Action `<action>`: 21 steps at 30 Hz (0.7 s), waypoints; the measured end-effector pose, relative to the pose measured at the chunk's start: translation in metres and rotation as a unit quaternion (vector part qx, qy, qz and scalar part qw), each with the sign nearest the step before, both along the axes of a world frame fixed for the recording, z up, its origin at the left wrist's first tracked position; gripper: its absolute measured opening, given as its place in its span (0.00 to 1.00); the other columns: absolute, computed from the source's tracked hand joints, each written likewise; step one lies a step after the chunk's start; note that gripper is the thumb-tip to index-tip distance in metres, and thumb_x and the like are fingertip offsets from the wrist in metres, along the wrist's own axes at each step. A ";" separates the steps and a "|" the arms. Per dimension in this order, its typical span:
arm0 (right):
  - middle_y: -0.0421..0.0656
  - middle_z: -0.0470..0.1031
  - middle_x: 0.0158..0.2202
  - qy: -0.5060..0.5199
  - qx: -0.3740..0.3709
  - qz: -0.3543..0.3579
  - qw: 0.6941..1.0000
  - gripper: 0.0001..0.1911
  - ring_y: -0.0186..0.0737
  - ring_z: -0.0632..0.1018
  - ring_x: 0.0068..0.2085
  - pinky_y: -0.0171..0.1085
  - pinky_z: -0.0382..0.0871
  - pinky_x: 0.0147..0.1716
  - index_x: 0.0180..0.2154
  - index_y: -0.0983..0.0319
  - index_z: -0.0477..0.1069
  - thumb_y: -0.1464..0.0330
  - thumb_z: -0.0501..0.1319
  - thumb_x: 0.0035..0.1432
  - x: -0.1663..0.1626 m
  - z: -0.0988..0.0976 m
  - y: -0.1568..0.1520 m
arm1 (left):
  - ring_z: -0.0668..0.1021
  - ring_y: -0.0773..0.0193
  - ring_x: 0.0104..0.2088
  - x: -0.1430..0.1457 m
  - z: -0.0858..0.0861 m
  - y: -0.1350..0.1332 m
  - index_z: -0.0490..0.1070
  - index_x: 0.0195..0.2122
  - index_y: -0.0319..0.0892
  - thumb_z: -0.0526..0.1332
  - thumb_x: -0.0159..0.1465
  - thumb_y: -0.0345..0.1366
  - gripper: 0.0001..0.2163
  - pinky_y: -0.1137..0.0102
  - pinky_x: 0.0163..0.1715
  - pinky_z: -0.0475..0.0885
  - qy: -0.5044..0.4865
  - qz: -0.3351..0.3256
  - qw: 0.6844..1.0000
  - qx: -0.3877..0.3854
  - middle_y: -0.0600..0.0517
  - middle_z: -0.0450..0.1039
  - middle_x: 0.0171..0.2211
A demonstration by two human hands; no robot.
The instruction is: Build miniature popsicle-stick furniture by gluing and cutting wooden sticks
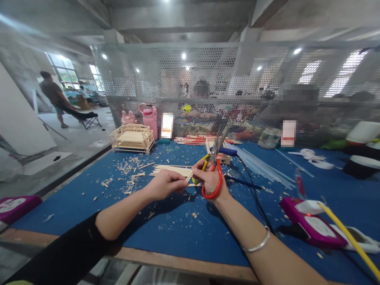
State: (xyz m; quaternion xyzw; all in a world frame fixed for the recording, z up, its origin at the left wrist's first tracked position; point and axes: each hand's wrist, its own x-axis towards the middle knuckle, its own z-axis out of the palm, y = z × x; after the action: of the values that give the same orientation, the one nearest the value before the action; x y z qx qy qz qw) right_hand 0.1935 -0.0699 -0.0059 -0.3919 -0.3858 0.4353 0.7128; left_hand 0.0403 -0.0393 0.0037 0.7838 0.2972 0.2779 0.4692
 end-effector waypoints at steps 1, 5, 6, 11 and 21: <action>0.34 0.70 0.20 -0.008 0.003 0.010 1.000 0.17 0.30 0.70 0.21 0.32 0.65 0.22 0.21 0.61 0.66 0.68 0.70 0.25 0.001 -0.001 0.000 | 0.68 0.70 0.19 -0.002 0.002 0.000 0.75 0.23 0.39 0.61 0.52 0.43 0.12 0.75 0.20 0.60 0.018 -0.012 1.000 0.022 0.54 0.68 0.16; 0.35 0.70 0.20 -0.062 0.018 0.060 0.996 0.14 0.31 0.70 0.22 0.32 0.65 0.22 0.22 0.61 0.66 0.70 0.69 0.30 0.002 -0.002 -0.002 | 0.68 0.70 0.19 -0.008 0.012 0.001 0.75 0.24 0.38 0.63 0.49 0.46 0.14 0.75 0.21 0.60 0.062 -0.035 0.997 -0.009 0.53 0.70 0.18; 0.35 0.70 0.20 -0.085 0.024 0.067 0.994 0.13 0.31 0.70 0.22 0.33 0.65 0.23 0.22 0.61 0.67 0.70 0.68 0.31 0.002 -0.002 -0.003 | 0.68 0.70 0.20 -0.009 0.014 0.001 0.75 0.25 0.38 0.63 0.49 0.47 0.15 0.75 0.21 0.60 0.047 -0.040 0.997 -0.045 0.52 0.70 0.18; 0.36 0.70 0.21 -0.193 0.041 0.059 0.979 0.08 0.32 0.71 0.24 0.33 0.65 0.25 0.22 0.62 0.67 0.71 0.65 0.36 -0.004 0.000 -0.010 | 0.72 0.70 0.22 -0.004 0.014 -0.003 0.74 0.25 0.37 0.67 0.44 0.47 0.17 0.75 0.25 0.63 -0.006 -0.037 0.975 -0.219 0.51 0.72 0.21; 0.44 0.76 0.33 -0.250 0.090 -0.018 0.964 0.08 0.41 0.76 0.36 0.41 0.69 0.41 0.28 0.61 0.67 0.68 0.63 0.42 -0.005 -0.005 -0.011 | 0.75 0.73 0.24 0.001 0.013 -0.005 0.71 0.27 0.37 0.65 0.52 0.37 0.08 0.79 0.24 0.66 -0.091 0.013 0.937 -0.336 0.52 0.73 0.23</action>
State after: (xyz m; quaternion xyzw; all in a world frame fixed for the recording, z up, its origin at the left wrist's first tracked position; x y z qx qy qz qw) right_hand 0.1888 -0.0804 -0.0107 -0.4297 -0.5818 0.2739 0.6339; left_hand 0.0417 -0.0444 0.0162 0.5482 0.3395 0.2377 0.7264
